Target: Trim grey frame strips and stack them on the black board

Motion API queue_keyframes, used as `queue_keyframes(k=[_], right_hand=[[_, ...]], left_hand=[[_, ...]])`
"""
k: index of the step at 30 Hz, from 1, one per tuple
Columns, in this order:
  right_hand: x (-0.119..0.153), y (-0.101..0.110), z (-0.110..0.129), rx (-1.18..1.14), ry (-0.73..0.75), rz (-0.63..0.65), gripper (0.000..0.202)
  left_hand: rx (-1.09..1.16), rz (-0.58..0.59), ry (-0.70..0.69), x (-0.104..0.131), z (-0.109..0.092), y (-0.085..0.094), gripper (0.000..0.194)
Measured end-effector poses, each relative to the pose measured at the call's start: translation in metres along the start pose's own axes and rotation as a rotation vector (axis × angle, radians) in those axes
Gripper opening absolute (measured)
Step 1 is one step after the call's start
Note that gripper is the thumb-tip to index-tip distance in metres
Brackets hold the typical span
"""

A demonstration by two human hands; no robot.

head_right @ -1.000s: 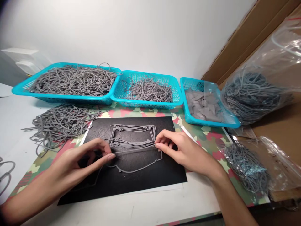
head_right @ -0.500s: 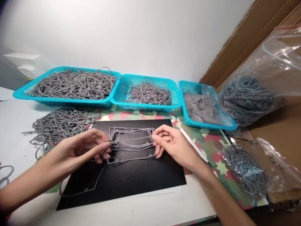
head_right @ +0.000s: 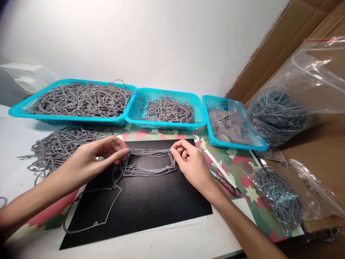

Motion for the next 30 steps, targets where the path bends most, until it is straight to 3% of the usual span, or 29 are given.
queue_keyframes(k=[7, 12, 15, 19, 23, 27, 30], right_hand=[[-0.002, 0.004, -0.003, 0.097, 0.075, -0.031, 0.025], [0.005, 0.018, -0.002, 0.146, 0.128, -0.101, 0.024], [0.009, 0.021, 0.000, 0.175, 0.164, -0.118, 0.021], [0.012, 0.019, 0.003, 0.204, 0.197, -0.120, 0.022], [0.013, 0.018, 0.006, 0.226, 0.218, -0.120, 0.022], [0.014, 0.021, 0.007, 0.240, 0.235, -0.130, 0.020], [0.015, 0.024, 0.009, 0.255, 0.265, -0.151, 0.018]], left_hand=[[-0.177, -0.033, -0.042, 0.007, 0.009, 0.015, 0.037], [-0.279, 0.051, -0.053, 0.046, 0.023, 0.028, 0.045], [-0.264, 0.108, -0.030, 0.073, 0.029, 0.028, 0.037], [-0.271, 0.139, -0.043, 0.093, 0.018, 0.026, 0.030], [-0.282, 0.082, -0.113, 0.097, 0.004, 0.029, 0.035], [-0.298, 0.142, -0.023, 0.111, 0.028, 0.032, 0.030], [-0.340, 0.106, 0.024, 0.127, 0.048, 0.041, 0.034]])
Point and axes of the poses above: each hand's wrist, its own x-axis away from the middle knuckle, its own y-axis out of the back of the hand, z = x × y, the point moved 9 cm from there along -x, towards the middle knuckle, and after that the axes turned 13 degrees about -z, right-handed, at the moved point
